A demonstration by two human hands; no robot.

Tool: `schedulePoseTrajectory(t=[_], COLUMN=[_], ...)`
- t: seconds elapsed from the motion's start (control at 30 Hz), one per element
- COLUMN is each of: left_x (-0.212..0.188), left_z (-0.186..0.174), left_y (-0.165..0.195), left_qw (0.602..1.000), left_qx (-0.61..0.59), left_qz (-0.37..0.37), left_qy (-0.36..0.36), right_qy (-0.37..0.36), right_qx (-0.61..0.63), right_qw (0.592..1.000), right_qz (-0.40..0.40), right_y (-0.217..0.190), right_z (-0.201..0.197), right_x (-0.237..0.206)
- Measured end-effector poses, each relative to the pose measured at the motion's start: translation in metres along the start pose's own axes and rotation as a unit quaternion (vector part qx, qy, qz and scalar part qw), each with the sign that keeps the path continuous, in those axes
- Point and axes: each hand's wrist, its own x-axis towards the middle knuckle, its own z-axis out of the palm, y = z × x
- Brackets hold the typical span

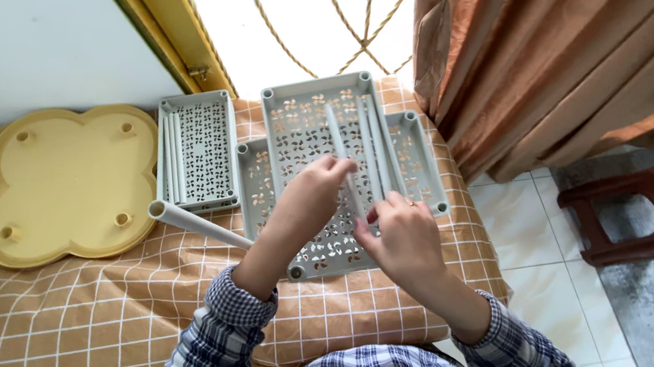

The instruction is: The person carries a black tiered plastic storage cart, then works on a bed where they separate its trays and set them aside. They assemble a white tiered cart by inserting plastic tubes into the corner sockets of perforated trays and fitting the trays together, lifting the partially built cart at the end.

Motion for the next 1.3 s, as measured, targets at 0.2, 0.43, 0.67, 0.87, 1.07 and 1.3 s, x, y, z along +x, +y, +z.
schedulePoseTrajectory(t=[0.2, 0.43, 0.67, 0.87, 1.07, 1.3], left_x=[0.0, -0.008, -0.011, -0.003, -0.004, 0.0], left_z=[-0.03, -0.028, 0.036, 0.112, 0.159, 0.186], left_y=[0.035, 0.109, 0.162, 0.157, 0.13, 0.12], left_qw=[0.985, 0.966, 0.942, 0.928, 0.896, 0.835], left_qx=[-0.143, -0.201, -0.246, -0.102, 0.093, 0.203], left_qz=[0.009, 0.046, -0.026, -0.12, -0.185, -0.23], left_qy=[0.099, 0.156, 0.227, 0.337, 0.392, 0.456], right_qy=[0.058, 0.05, 0.002, -0.036, -0.107, -0.145], right_qx=[0.144, 0.272, 0.391, 0.515, 0.624, 0.65], right_qw=[0.988, 0.961, 0.918, 0.852, 0.763, 0.725], right_qz=[0.014, 0.02, 0.056, -0.092, -0.126, -0.176], right_y=[0.01, 0.043, 0.094, 0.143, 0.17, 0.176], right_z=[-0.028, -0.062, -0.067, -0.049, -0.028, -0.013], right_x=[-0.002, -0.006, 0.016, 0.046, 0.061, 0.072])
